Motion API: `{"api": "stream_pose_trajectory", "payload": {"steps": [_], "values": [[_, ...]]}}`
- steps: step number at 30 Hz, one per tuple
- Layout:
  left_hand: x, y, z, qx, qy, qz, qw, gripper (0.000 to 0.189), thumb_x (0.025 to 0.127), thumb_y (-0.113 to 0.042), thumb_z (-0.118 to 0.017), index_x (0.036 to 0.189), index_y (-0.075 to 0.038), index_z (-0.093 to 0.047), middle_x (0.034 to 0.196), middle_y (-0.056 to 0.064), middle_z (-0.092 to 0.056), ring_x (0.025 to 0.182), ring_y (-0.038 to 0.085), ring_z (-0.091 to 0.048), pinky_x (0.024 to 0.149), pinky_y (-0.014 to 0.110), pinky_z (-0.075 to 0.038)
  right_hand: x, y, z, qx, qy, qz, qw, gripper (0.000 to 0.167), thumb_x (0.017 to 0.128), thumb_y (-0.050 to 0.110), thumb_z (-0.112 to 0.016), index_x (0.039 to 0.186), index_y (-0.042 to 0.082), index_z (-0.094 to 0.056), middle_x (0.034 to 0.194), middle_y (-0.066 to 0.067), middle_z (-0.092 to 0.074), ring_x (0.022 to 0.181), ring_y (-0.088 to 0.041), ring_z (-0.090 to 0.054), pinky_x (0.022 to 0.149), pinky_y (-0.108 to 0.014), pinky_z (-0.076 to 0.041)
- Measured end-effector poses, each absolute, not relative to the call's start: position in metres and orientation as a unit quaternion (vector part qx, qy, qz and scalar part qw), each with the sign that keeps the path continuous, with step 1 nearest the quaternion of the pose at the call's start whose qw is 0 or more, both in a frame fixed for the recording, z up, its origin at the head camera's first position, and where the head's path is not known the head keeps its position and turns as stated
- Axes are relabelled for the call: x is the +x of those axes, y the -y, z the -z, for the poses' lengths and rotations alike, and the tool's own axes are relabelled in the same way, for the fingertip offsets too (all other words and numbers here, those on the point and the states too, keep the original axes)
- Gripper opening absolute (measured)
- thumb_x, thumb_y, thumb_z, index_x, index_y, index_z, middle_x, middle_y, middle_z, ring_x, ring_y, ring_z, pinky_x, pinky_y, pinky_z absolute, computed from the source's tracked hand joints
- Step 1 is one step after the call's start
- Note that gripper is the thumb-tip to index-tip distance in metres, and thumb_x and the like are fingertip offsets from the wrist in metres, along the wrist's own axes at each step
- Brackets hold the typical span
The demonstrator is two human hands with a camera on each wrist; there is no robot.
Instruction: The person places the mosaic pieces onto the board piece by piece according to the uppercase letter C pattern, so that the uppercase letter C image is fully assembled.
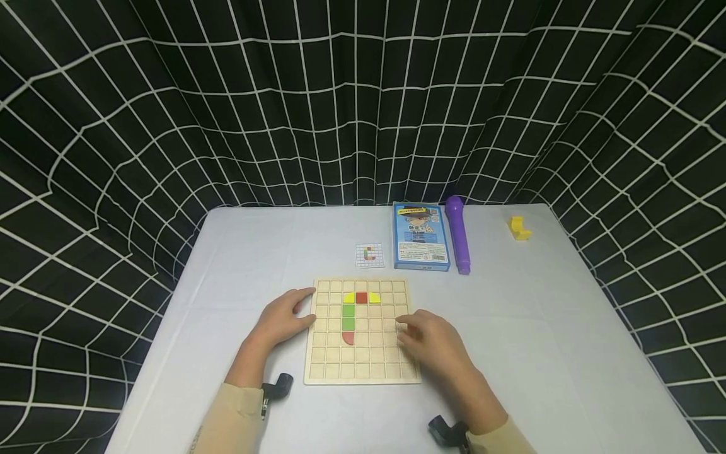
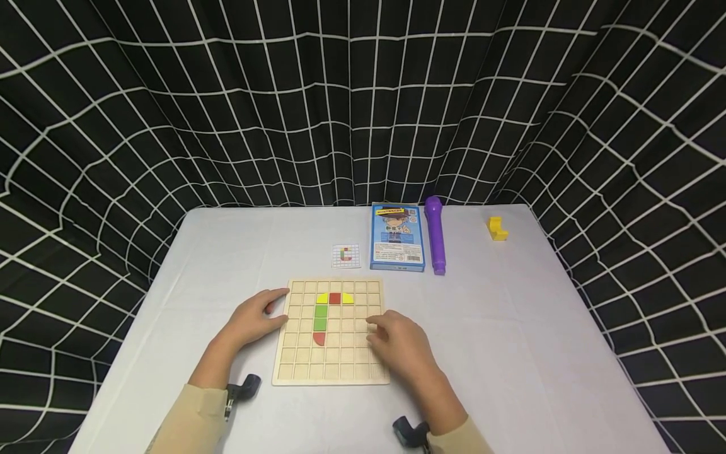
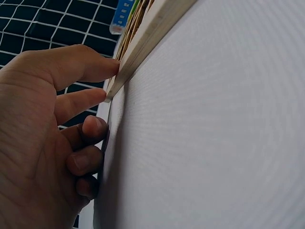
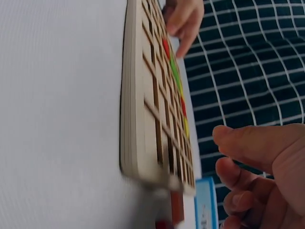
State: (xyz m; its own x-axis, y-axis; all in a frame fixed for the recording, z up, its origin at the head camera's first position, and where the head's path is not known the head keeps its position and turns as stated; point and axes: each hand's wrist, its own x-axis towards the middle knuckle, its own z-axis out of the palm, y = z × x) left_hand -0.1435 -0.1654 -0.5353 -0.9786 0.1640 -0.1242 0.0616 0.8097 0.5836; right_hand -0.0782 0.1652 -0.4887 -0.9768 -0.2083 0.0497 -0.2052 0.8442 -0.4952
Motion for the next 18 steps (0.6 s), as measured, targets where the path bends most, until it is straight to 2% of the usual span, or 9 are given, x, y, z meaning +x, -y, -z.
{"api": "stream_pose_trajectory", "payload": {"steps": [4,9,14,18], "values": [[-0.144,0.164,0.536,0.052,-0.948,-0.301,0.092,0.068,0.086,-0.037,-0.077,0.149,-0.020,-0.056,0.099,-0.004,-0.061,0.091,0.017,-0.053,0.086,0.045,-0.048,-0.081,-0.179,0.490,-0.079,-0.966,0.244,0.027,0.037,0.084,0.017,-0.084,0.119,0.010,-0.076,0.078,0.009,-0.054,0.066,-0.010,-0.048,0.060,-0.031,-0.043],[-0.144,0.165,0.534,0.049,-0.948,-0.300,0.095,0.069,0.086,-0.036,-0.077,0.149,-0.020,-0.056,0.108,-0.002,-0.064,0.093,0.018,-0.054,0.089,0.046,-0.049,-0.085,-0.191,0.492,-0.046,-0.972,0.222,0.056,0.042,0.085,0.018,-0.082,0.124,0.005,-0.073,0.089,0.002,-0.060,0.070,-0.012,-0.052,0.060,-0.032,-0.044],[-0.144,0.165,0.534,0.051,-0.947,-0.303,0.092,0.068,0.086,-0.035,-0.078,0.149,-0.019,-0.056,0.109,0.000,-0.064,0.095,0.019,-0.055,0.091,0.047,-0.048,-0.088,-0.198,0.498,-0.031,-0.974,0.210,0.076,0.040,0.083,0.016,-0.082,0.121,0.005,-0.074,0.095,-0.001,-0.063,0.078,-0.017,-0.053,0.070,-0.037,-0.048],[-0.144,0.165,0.534,0.052,-0.948,-0.300,0.092,0.069,0.086,-0.036,-0.078,0.149,-0.019,-0.055,0.101,-0.002,-0.062,0.091,0.018,-0.054,0.087,0.045,-0.048,-0.091,-0.201,0.501,-0.025,-0.974,0.210,0.077,0.031,0.083,0.015,-0.082,0.113,0.008,-0.077,0.096,-0.001,-0.065,0.083,-0.019,-0.055,0.079,-0.042,-0.052]]}}
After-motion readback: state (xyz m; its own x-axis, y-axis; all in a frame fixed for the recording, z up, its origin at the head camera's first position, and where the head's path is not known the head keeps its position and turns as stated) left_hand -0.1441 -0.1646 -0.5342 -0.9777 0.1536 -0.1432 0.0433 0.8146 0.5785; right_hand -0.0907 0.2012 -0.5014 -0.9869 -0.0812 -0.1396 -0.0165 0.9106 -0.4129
